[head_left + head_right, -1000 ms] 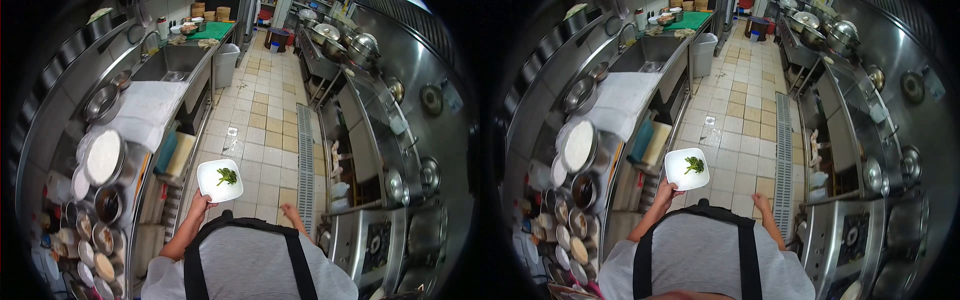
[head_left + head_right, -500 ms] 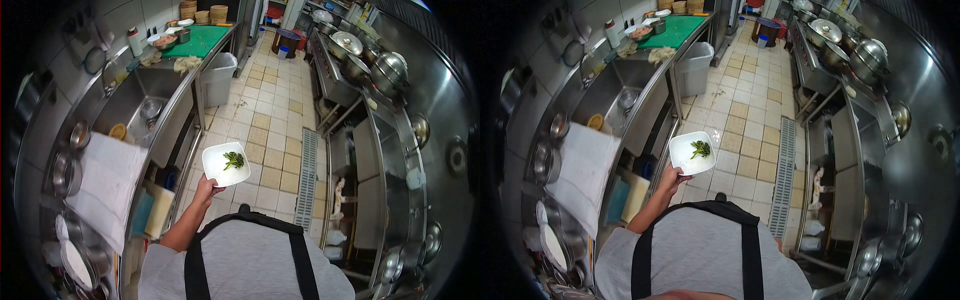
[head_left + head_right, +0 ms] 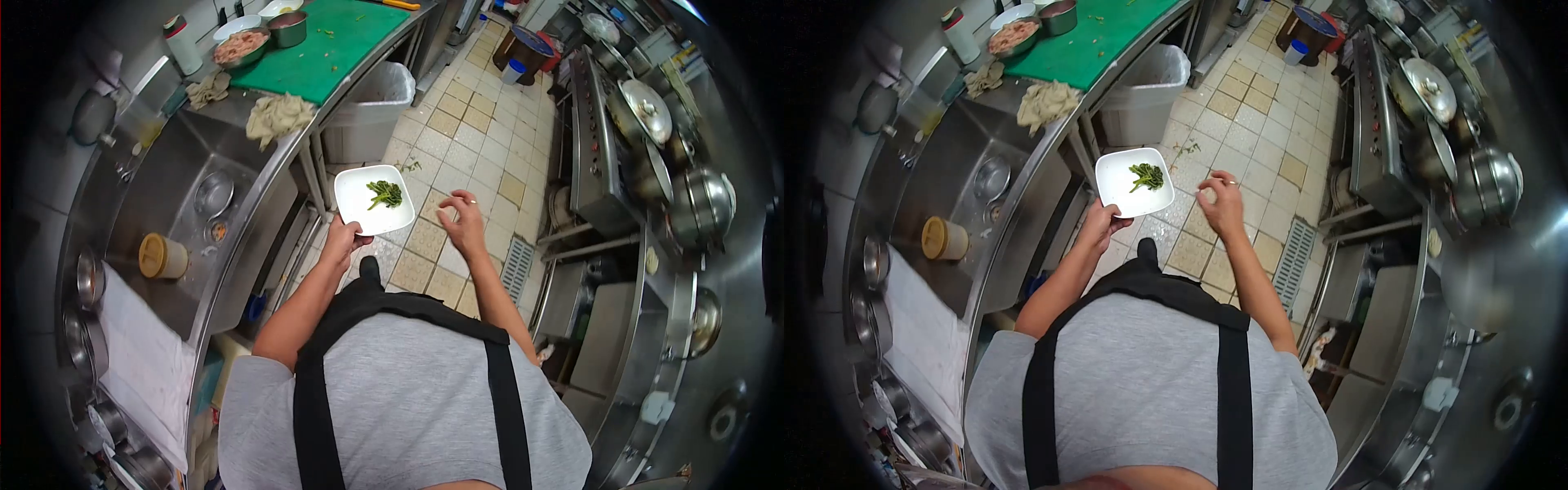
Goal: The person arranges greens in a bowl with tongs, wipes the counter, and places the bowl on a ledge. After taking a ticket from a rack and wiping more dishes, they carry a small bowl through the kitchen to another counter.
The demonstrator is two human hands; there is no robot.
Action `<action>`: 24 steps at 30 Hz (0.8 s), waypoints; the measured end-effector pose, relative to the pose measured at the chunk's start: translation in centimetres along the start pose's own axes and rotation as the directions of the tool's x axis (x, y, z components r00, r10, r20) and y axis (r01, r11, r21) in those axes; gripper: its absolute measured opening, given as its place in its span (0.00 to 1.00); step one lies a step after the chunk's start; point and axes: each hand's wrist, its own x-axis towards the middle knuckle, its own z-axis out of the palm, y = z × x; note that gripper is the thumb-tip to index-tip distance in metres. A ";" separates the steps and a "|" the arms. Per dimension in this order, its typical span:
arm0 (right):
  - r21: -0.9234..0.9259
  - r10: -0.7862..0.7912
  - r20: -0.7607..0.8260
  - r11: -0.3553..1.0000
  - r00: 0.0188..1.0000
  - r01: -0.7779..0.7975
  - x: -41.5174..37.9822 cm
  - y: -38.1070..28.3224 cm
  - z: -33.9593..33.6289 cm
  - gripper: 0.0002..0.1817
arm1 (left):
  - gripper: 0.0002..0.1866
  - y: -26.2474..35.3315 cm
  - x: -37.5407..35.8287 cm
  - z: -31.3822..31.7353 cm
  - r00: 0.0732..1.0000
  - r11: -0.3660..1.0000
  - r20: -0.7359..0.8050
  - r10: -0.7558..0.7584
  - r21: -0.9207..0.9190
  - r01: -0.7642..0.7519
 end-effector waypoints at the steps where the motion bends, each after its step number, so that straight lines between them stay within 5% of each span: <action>1: -0.017 -0.047 0.032 0.999 0.998 0.048 3.0 0.2 1.2 0.11 | 0.26 1.1 2.4 1.2 1.000 1.000 -0.012 -0.007 0.010 0.007; 11: -0.185 -0.248 0.284 0.934 0.926 0.307 28.6 6.3 10.7 0.18 | 0.28 8.8 23.3 9.2 0.992 1.000 -0.124 0.008 -0.008 -0.009; 21: -0.047 -0.500 0.480 0.805 0.720 0.591 48.4 16.3 22.3 0.14 | 0.28 13.6 38.9 14.6 0.895 0.980 -0.409 -0.176 -0.160 0.120; 24: -0.109 -0.440 0.487 0.826 0.754 0.553 53.6 19.4 26.2 0.16 | 0.27 13.8 42.2 15.3 0.869 0.962 -0.431 -0.243 -0.219 0.160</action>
